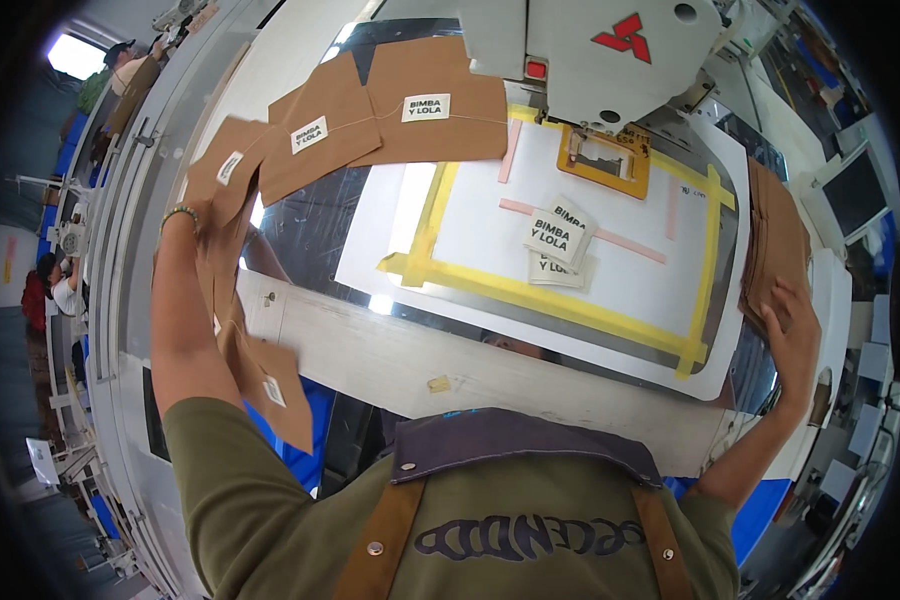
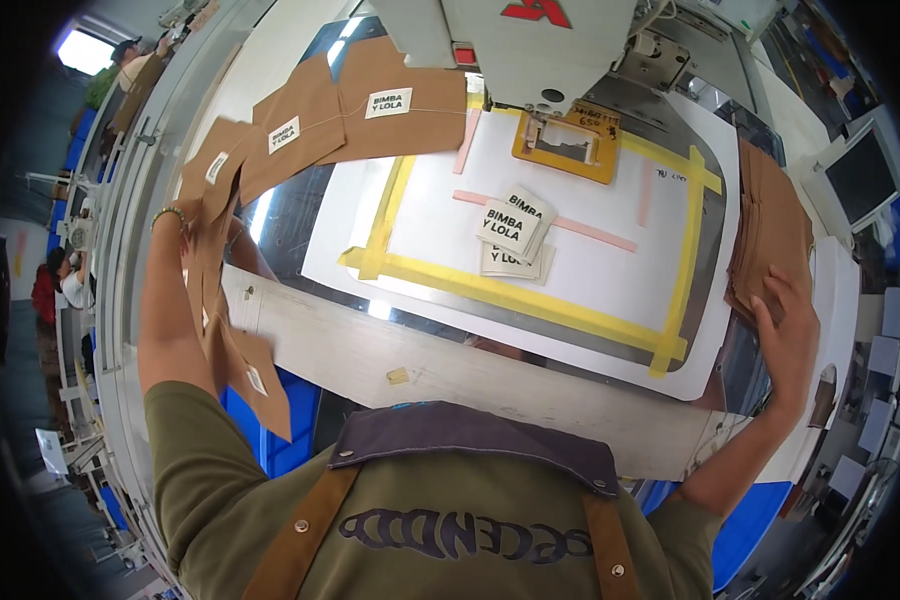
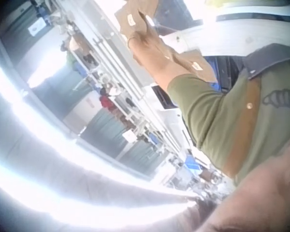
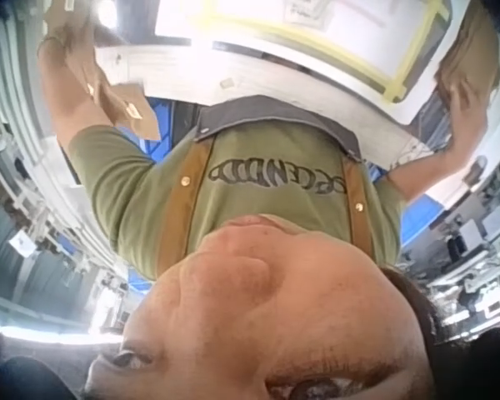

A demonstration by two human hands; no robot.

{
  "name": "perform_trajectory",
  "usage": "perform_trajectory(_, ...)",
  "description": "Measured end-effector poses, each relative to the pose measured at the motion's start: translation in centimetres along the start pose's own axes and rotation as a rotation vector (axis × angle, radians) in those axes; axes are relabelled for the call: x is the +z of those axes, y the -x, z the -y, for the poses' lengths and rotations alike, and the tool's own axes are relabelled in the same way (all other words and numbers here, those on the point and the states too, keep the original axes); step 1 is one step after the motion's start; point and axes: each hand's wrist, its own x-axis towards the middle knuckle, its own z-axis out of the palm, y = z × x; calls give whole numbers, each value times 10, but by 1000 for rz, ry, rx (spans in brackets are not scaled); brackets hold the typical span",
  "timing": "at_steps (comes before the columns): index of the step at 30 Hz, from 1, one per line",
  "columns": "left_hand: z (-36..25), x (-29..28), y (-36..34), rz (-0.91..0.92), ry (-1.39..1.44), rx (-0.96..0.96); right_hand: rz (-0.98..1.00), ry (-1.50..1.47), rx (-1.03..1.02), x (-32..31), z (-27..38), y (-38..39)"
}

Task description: Sewing brand labels onto leather fabric pieces using an industrial sewing machine.

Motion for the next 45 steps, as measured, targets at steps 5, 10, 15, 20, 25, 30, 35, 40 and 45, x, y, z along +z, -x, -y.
perform_trajectory(5,-90,-82,28,-257,-65,55,-39,89,-66,-7,3,8)
perform_trajectory(10,-203,-114,102,-599,607,602,0,121,-42,-11,8,7)
perform_trajectory(15,-258,-67,149,-753,333,774,39,82,-87,-7,14,5)
perform_trajectory(20,-216,-76,122,-626,537,972,32,100,-53,-1,-4,10)
perform_trajectory(25,-117,-61,165,-878,528,652,81,76,-56,7,-22,-1)
perform_trajectory(30,-26,33,250,-930,489,101,83,31,-10,7,-28,6)
perform_trajectory(35,63,176,322,-171,600,-501,64,-36,-13,12,-26,3)
perform_trajectory(40,39,244,365,430,1593,-409,60,-42,44,12,-29,8)
perform_trajectory(45,86,235,346,131,1359,-352,72,-13,-29,15,-32,3)
